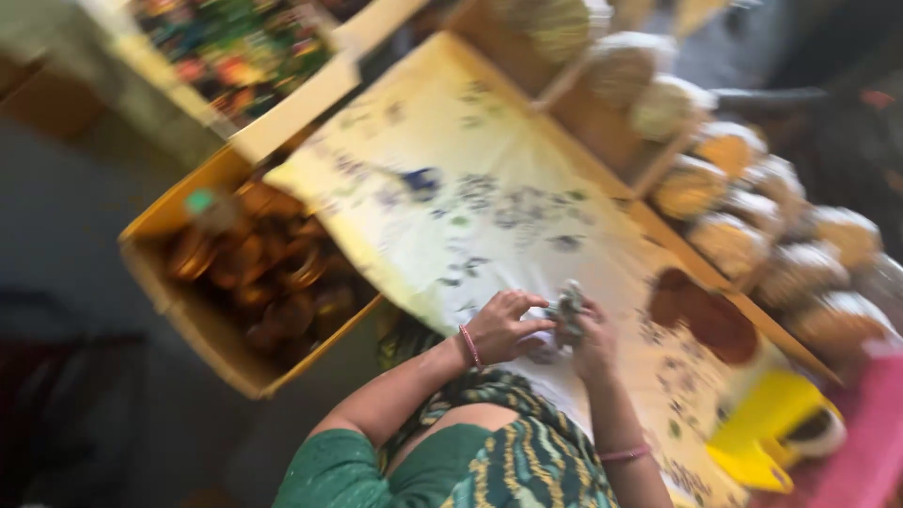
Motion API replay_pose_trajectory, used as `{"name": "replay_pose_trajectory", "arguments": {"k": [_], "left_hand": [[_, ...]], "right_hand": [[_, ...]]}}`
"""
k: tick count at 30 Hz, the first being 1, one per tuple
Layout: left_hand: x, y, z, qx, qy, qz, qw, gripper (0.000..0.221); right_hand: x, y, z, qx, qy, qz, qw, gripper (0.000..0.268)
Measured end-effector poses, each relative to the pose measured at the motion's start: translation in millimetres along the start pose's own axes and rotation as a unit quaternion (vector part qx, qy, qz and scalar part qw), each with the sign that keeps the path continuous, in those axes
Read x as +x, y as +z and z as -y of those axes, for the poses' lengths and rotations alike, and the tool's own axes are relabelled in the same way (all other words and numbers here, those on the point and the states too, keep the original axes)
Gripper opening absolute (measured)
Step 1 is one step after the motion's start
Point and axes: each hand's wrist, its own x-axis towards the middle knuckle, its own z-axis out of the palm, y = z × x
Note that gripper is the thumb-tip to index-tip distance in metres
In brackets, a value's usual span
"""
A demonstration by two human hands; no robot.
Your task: Wrapping small round items in plastic film and bubble wrap and organizing them.
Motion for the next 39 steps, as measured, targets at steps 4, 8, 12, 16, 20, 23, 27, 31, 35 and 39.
{"name": "replay_pose_trajectory", "arguments": {"k": [4,8,12,16,20,23,27,31,35,39], "left_hand": [[-81,-32,48,0.133,-0.130,-0.097,0.978,0.036],[-168,-73,106,0.232,-0.388,-0.265,0.852,0.028],[-301,-82,193,0.222,-0.709,-0.239,0.625,0.042],[-370,-102,198,0.201,-0.770,-0.085,0.600,0.042],[-399,-108,197,0.289,-0.762,0.259,0.518,0.057],[-437,-105,210,0.307,-0.775,0.266,0.484,0.069],[-464,-108,223,0.340,-0.728,0.298,0.515,0.069],[-469,-122,247,0.357,-0.687,0.342,0.533,0.054],[-442,-157,244,0.300,-0.662,0.425,0.540,0.058],[-388,-191,209,0.242,-0.652,0.540,0.475,0.041]], "right_hand": [[7,3,-12,-0.202,-0.144,0.010,0.969,0.030],[-7,29,-14,-0.598,-0.254,-0.006,0.760,0.017],[-11,37,-29,-0.701,-0.276,0.012,0.657,0.013],[-7,41,-31,-0.710,-0.261,-0.012,0.654,0.014],[-6,40,-31,-0.717,-0.225,-0.026,0.660,0.017],[-4,40,-35,-0.724,-0.220,-0.030,0.654,0.018],[-2,41,-38,-0.744,-0.197,-0.051,0.637,0.018],[-4,50,-37,-0.749,-0.182,-0.068,0.634,0.017],[-3,53,-36,-0.739,-0.187,-0.075,0.643,0.017],[-4,52,-40,-0.728,-0.188,-0.081,0.654,0.017]]}}
